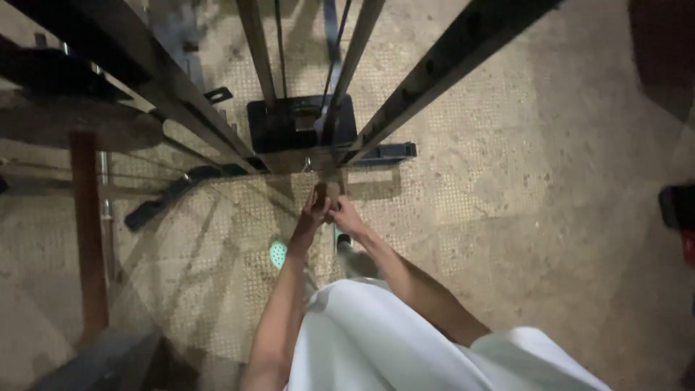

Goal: Wiping down the frame and weight stack of a cable gym machine using a cloth.

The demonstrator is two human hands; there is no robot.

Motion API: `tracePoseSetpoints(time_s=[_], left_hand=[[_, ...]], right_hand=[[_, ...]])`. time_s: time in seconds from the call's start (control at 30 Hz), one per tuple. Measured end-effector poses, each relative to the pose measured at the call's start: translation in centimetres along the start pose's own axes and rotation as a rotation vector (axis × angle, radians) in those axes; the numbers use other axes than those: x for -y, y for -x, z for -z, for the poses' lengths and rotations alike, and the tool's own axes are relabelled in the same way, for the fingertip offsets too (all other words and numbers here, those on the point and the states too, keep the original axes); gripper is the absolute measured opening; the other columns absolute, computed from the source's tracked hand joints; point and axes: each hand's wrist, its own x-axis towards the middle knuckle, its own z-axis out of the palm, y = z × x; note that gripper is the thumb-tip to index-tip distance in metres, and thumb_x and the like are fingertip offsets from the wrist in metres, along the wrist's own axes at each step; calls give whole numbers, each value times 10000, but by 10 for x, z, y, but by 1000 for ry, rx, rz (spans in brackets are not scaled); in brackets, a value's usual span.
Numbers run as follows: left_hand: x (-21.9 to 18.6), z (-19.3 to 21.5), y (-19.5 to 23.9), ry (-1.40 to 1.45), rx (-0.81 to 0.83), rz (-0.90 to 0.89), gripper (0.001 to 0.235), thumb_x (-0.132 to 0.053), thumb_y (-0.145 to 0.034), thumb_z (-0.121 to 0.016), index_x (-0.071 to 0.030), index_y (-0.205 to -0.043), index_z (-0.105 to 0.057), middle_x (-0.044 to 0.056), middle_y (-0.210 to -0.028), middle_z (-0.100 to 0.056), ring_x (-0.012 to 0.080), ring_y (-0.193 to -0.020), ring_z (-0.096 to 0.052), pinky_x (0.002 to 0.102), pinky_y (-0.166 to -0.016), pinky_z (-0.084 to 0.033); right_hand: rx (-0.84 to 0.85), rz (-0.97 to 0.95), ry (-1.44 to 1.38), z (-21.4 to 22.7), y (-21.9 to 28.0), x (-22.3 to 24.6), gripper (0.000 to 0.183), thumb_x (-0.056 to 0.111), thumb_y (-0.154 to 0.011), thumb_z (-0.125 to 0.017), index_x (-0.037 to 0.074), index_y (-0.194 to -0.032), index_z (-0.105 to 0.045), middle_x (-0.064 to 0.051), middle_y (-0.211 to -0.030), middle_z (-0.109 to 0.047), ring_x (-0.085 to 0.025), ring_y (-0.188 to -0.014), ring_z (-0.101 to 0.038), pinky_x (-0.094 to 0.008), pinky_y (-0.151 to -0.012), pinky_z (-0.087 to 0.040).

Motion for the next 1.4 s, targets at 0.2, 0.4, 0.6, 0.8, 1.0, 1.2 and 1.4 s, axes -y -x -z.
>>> tracePoseSetpoints(time_s=[0.2, 0.4, 0.6, 0.8, 1.0, 1.2, 1.4], left_hand=[[10, -3, 16, -479, 246, -226, 440, -359, -1007, -739, -32, -1290, -660, 127, -1101, -723, 237, -989, -648, 405, -861, -543], [-22, -43, 52, -568, 95, -660, 447, -264, -1073, -564, -1, -1436, -557, 230, -1389, -636, 394, -1298, -608, 441, -1042, -476], [-52, -74, 78, -403, 399, -421, 398, -87, -999, -494, -12, -1380, -584, 157, -1264, -708, 251, -1174, -686, 375, -985, -555], [-75, -153, 128, -764, -26, -377, 333, -163, -903, -738, 15, -1182, -698, 139, -1069, -760, 223, -977, -728, 371, -843, -566], [-7, -190, 120, -625, 18, -176, 395, -244, -855, -825, -16, -1153, -700, 97, -1022, -761, 167, -864, -663, 388, -767, -558], [-34, -240, 126, -433, 95, -250, 320, -218, -914, -806, -36, -1156, -701, 87, -954, -710, 165, -842, -615, 333, -723, -544], [-79, -300, 103, -394, 95, -403, 380, -179, -1033, -828, 70, -992, -544, 180, -904, -511, 210, -833, -517, 368, -739, -515]], right_hand=[[-168, 288, 188, -20, 42, -14, 425, 0, -894, -646, 12, -1318, -616, -199, -1211, -583, -323, -1110, -568, -417, -947, -515], [-239, 72, 190, 1, 82, 69, 857, 108, -874, -736, 137, -1602, -284, -224, -1510, -337, -364, -1375, -383, -443, -1098, -417], [85, 174, -366, 62, 90, 81, 986, 99, -847, -760, 212, -1605, -139, -182, -1371, -552, -271, -1156, -631, -378, -967, -538], [280, 244, 50, 150, 145, 129, 447, 202, -914, -811, 33, -1306, -681, -120, -1166, -784, -227, -1059, -747, -379, -948, -615], [298, 68, -8, 237, 169, 159, 573, 310, -874, -782, 25, -1351, -640, -92, -1281, -712, -206, -1149, -656, -383, -1013, -529], [511, -22, -406, 299, 182, 177, 738, 402, -848, -777, 46, -1445, -529, -115, -1402, -628, -236, -1279, -612, -428, -1125, -467], [196, 33, -615, 270, 181, 239, 577, 295, -942, -738, -3, -1403, -560, -153, -1407, -612, -257, -1257, -610, -423, -1116, -466]])
